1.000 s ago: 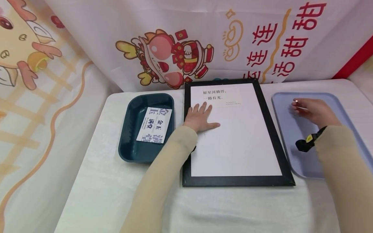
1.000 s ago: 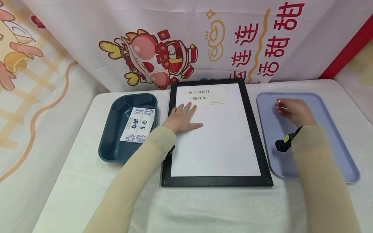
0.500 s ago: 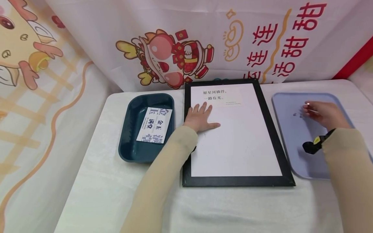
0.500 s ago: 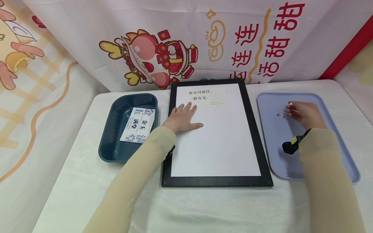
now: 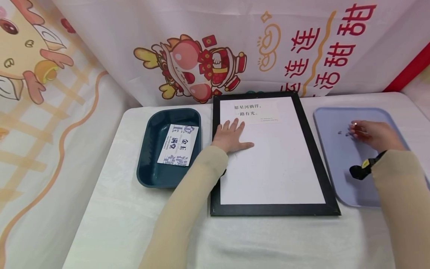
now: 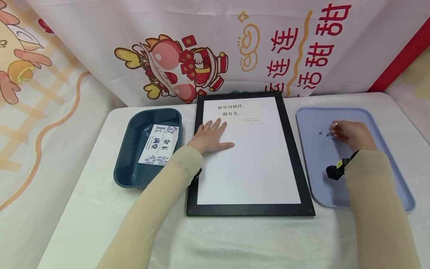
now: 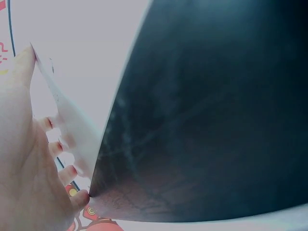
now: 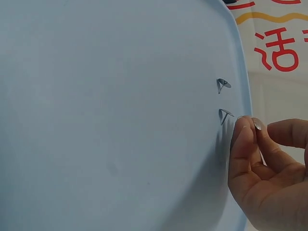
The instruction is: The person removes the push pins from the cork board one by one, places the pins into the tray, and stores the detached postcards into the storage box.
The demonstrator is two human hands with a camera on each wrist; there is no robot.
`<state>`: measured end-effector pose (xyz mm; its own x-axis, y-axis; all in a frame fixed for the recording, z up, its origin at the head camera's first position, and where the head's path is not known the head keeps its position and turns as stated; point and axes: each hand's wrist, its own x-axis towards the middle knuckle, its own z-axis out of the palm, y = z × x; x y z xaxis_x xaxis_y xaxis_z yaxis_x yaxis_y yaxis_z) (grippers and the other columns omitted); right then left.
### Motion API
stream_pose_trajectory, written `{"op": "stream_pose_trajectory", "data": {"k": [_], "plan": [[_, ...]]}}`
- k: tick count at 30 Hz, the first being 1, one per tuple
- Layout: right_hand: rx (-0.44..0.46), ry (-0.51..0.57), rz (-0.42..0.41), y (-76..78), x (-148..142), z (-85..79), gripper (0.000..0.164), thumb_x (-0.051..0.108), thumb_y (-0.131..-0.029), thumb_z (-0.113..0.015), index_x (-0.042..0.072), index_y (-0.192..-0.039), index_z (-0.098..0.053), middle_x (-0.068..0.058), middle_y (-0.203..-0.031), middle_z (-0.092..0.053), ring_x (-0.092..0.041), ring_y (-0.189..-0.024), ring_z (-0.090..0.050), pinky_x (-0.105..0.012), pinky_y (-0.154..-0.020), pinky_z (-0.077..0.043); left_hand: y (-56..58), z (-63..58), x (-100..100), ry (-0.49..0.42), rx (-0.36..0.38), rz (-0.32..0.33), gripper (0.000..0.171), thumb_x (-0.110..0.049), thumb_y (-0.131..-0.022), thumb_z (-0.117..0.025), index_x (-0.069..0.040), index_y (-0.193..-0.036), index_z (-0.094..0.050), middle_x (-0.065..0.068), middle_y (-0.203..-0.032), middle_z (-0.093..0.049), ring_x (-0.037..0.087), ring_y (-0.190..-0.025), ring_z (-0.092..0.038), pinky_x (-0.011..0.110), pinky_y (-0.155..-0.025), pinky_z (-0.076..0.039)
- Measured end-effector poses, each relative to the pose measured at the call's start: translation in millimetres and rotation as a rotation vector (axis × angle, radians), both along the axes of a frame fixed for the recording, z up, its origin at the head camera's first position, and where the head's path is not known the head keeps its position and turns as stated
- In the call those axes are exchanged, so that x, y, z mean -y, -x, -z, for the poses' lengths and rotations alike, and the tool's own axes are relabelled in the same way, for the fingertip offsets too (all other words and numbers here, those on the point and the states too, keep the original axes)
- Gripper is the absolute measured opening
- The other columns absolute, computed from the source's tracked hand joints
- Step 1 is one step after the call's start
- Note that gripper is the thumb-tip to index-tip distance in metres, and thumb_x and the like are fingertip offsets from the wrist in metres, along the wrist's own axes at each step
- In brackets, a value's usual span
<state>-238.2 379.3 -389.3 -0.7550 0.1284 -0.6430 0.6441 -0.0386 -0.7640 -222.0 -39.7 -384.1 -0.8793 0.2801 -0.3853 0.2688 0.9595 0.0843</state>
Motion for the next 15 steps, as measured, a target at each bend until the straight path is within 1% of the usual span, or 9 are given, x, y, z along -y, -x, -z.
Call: {"op": "stream_pose_trajectory", "data": {"k": [4, 7, 9, 13, 15], "plan": [[0.003, -0.028, -0.002, 0.7, -0.3, 3.1, 0.026, 0.033, -0.094, -0.056, 0.026, -0.071, -0.063, 0.011, -0.07, -0.061, -0.001, -0.076, -0.057, -0.015, -0.071, -0.052, 0.3, 0.3, 0.4, 0.002, 0.0, 0.003, 0.088, -0.068, -0.09, -0.041, -0.021, -0.155, -0.005, 0.004, -0.164, -0.002, 0.029, -0.151, -0.005, 0.048, -0.122, -0.008], [-0.001, -0.08, -0.025, 1.2, -0.4, 6.2, 0.022, 0.035, -0.095, -0.054, 0.028, -0.075, -0.061, 0.013, -0.069, -0.06, -0.001, -0.076, -0.057, -0.015, -0.071, -0.052, 0.2, 0.4, 0.6, 0.0, 0.003, 0.004, 0.088, -0.068, -0.09, -0.041, -0.021, -0.155, -0.004, 0.004, -0.164, -0.001, 0.029, -0.151, -0.005, 0.049, -0.122, -0.008], [-0.006, -0.095, -0.04, 1.4, -0.5, 7.8, 0.023, 0.035, -0.095, -0.053, 0.029, -0.075, -0.061, 0.014, -0.069, -0.061, 0.0, -0.075, -0.057, -0.015, -0.071, -0.052, 0.1, 0.4, 0.6, -0.004, 0.005, 0.004, 0.088, -0.068, -0.09, -0.041, -0.021, -0.155, -0.004, 0.003, -0.164, -0.001, 0.029, -0.151, -0.005, 0.048, -0.122, -0.007], [-0.023, -0.096, -0.06, 1.6, -0.3, 9.4, 0.029, 0.034, -0.096, -0.052, 0.029, -0.069, -0.061, 0.014, -0.068, -0.061, 0.0, -0.073, -0.057, -0.015, -0.07, -0.052, 0.1, 0.8, 0.8, -0.009, 0.005, 0.004, 0.088, -0.068, -0.09, -0.041, -0.021, -0.155, -0.005, 0.003, -0.164, -0.001, 0.029, -0.151, -0.004, 0.048, -0.122, -0.007], [-0.024, -0.098, -0.056, 2.0, 0.3, 9.7, 0.028, 0.034, -0.096, -0.053, 0.029, -0.07, -0.062, 0.014, -0.068, -0.061, 0.0, -0.073, -0.057, -0.015, -0.069, -0.052, 0.2, 1.1, 1.2, -0.011, 0.004, 0.002, 0.087, -0.067, -0.09, -0.041, -0.021, -0.155, -0.005, 0.003, -0.164, -0.001, 0.029, -0.151, -0.004, 0.048, -0.122, -0.007]]}}
